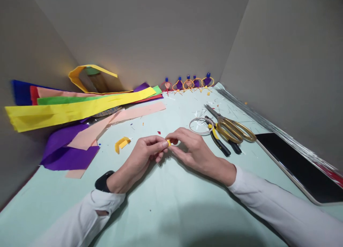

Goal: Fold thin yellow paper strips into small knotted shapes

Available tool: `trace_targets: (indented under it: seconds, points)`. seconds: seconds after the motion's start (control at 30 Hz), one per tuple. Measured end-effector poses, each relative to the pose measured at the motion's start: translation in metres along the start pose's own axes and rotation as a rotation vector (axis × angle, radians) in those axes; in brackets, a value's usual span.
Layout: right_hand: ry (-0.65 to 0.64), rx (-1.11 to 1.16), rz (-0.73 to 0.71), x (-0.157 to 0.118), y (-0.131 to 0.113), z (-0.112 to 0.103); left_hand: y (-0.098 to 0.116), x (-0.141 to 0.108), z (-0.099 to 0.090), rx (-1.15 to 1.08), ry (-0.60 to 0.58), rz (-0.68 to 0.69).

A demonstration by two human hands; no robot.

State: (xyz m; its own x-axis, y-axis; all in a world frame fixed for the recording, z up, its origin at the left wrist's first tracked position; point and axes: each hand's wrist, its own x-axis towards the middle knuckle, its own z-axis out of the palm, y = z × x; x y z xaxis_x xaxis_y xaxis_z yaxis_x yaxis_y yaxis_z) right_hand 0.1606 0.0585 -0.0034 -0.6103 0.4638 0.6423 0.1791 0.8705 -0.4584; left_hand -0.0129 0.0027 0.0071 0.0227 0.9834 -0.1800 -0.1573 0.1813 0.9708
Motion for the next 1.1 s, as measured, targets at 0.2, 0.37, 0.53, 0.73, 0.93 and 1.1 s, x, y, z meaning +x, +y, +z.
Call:
trace_targets:
  seconds: [0.2, 0.37, 0.53, 0.73, 0.93, 1.1]
  points:
    - [0.023, 0.288, 0.117, 0.006, -0.004, -0.007, 0.003, 0.001, -0.003, -0.148, -0.083, -0.061]
    - [0.017, 0.174, 0.024, 0.003, 0.000, -0.004, 0.004, 0.001, -0.002, -0.046, -0.024, -0.052]
    - [-0.007, -0.128, -0.091, -0.001, 0.005, 0.000, 0.000, 0.001, -0.001, 0.065, 0.040, 0.029]
    - [-0.043, -0.239, -0.103, -0.002, 0.005, 0.000, -0.001, 0.000, -0.001, 0.083, 0.059, 0.009]
    - [-0.059, -0.268, -0.104, -0.002, 0.006, 0.000, -0.003, -0.001, 0.000, 0.080, 0.036, 0.005]
    - [-0.094, -0.425, -0.143, 0.000, -0.001, 0.001, -0.001, -0.001, 0.005, 0.196, 0.057, 0.066]
